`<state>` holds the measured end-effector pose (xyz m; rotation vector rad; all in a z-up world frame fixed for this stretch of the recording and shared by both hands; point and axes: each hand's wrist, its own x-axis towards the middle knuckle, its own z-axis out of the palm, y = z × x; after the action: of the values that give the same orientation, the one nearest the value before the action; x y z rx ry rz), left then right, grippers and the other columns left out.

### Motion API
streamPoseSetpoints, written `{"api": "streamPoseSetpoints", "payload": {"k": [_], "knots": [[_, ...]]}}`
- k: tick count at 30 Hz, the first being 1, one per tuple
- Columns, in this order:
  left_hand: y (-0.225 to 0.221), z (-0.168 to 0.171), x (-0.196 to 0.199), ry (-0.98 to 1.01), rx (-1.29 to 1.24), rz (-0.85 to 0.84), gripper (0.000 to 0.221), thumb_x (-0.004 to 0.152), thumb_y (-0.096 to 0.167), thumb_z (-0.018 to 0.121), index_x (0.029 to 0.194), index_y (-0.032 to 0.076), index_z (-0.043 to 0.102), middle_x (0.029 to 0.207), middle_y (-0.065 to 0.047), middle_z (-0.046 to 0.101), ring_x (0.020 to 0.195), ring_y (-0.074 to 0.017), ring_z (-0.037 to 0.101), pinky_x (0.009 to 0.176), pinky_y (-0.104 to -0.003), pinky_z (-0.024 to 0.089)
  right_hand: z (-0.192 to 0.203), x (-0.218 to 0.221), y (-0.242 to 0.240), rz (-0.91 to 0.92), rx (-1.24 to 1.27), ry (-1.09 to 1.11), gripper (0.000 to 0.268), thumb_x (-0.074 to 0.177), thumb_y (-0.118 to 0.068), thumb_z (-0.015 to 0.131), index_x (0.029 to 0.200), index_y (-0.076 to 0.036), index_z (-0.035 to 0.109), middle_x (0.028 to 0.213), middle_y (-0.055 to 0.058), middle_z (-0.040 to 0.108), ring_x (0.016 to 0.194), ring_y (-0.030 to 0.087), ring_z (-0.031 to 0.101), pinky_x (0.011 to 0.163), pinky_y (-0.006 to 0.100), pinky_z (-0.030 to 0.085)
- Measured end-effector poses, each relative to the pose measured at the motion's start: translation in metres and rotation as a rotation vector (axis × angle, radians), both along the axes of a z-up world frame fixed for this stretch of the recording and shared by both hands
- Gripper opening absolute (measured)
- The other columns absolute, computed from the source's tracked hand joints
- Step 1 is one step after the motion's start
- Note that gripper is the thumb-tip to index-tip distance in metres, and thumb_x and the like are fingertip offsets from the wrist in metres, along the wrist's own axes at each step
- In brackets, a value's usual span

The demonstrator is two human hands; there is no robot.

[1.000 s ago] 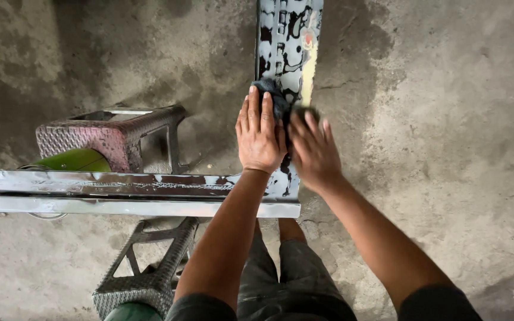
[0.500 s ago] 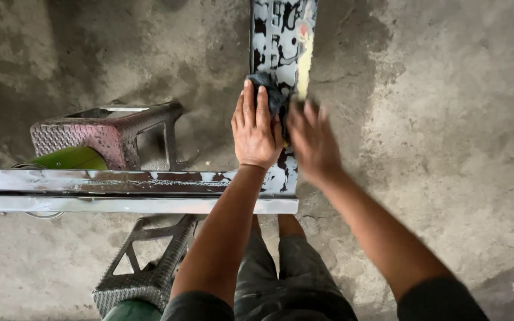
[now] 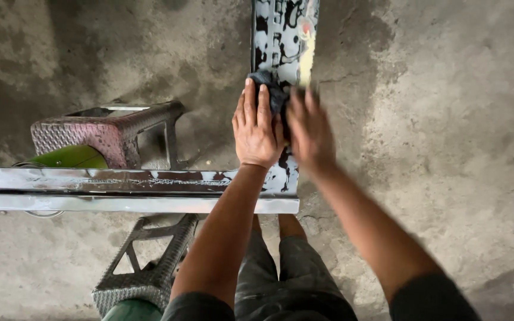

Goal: The person dips a cloth into a green bucket of water and scrubs a metal frame with a sponge and cloth. They wipe the frame's surface and edges, repeatedly rinsing the cloth in the bucket to remove residue.

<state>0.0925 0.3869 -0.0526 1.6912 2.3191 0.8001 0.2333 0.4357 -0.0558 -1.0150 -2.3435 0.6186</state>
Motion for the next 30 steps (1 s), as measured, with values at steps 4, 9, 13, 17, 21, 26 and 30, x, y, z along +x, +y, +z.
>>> {"api": "streamPoseSetpoints", "payload": {"k": [4,9,13,17,21,26,30], "knots": [[-0.001,0.001,-0.001,-0.005,-0.015,-0.012,0.067,0.098,0.029,0.055,0.157,0.003,0.039,0.166,-0.023,0.031,0.147,-0.0444,0.040,0.121,-0.053,0.034,-0.012,0.019,-0.025,0.079,-0.127,-0.254,0.044,0.093,-0.005,0.062,0.136,-0.004,0.052,0.162,0.016,0.038,0.152,0.041,0.031,0.121,0.067,0.026],[-0.003,0.000,-0.001,-0.003,-0.047,0.003,0.066,0.100,0.032,0.054,0.158,0.005,0.039,0.167,-0.021,0.031,0.148,-0.0427,0.041,0.121,-0.052,0.034,-0.003,-0.033,0.081,-0.015,0.064,-0.133,0.040,0.113,-0.007,0.059,0.151,-0.010,0.048,0.169,0.009,0.035,0.159,0.036,0.027,0.128,0.064,0.020],[-0.001,0.001,0.000,0.002,-0.016,-0.002,0.065,0.102,0.032,0.053,0.159,0.005,0.038,0.168,-0.021,0.031,0.149,-0.0425,0.041,0.122,-0.052,0.035,-0.012,-0.033,0.065,-0.036,0.130,-0.181,0.042,0.117,-0.014,0.056,0.157,-0.009,0.044,0.171,0.008,0.032,0.158,0.036,0.029,0.129,0.064,0.020],[0.001,-0.002,0.000,-0.003,-0.028,0.003,0.065,0.102,0.033,0.052,0.159,0.005,0.038,0.167,-0.022,0.031,0.148,-0.0434,0.041,0.120,-0.053,0.035,-0.012,0.007,-0.008,-0.029,0.075,-0.198,0.039,0.104,0.002,0.057,0.142,-0.006,0.056,0.167,0.006,0.037,0.157,0.033,0.032,0.128,0.063,0.026],[0.000,-0.003,0.001,0.002,-0.049,-0.003,0.065,0.102,0.034,0.051,0.158,0.005,0.038,0.167,-0.022,0.031,0.148,-0.0434,0.041,0.120,-0.054,0.034,-0.027,0.011,0.006,0.050,0.121,-0.127,0.038,0.100,0.006,0.058,0.135,-0.007,0.056,0.167,0.010,0.040,0.157,0.036,0.033,0.130,0.066,0.024],[-0.003,-0.003,0.001,0.002,-0.047,-0.003,0.065,0.102,0.034,0.051,0.159,0.005,0.037,0.168,-0.021,0.031,0.149,-0.0426,0.040,0.122,-0.053,0.034,-0.004,-0.038,0.096,0.004,0.082,-0.143,0.041,0.112,-0.010,0.061,0.151,-0.005,0.047,0.168,0.011,0.034,0.156,0.035,0.032,0.127,0.065,0.023],[0.000,0.002,0.001,-0.006,-0.060,0.005,0.066,0.101,0.034,0.050,0.159,0.005,0.037,0.167,-0.022,0.031,0.149,-0.0426,0.040,0.122,-0.053,0.033,-0.006,-0.027,0.070,-0.023,0.213,-0.070,0.036,0.118,-0.008,0.056,0.153,-0.005,0.046,0.172,0.009,0.033,0.160,0.036,0.031,0.134,0.062,0.023]]}}
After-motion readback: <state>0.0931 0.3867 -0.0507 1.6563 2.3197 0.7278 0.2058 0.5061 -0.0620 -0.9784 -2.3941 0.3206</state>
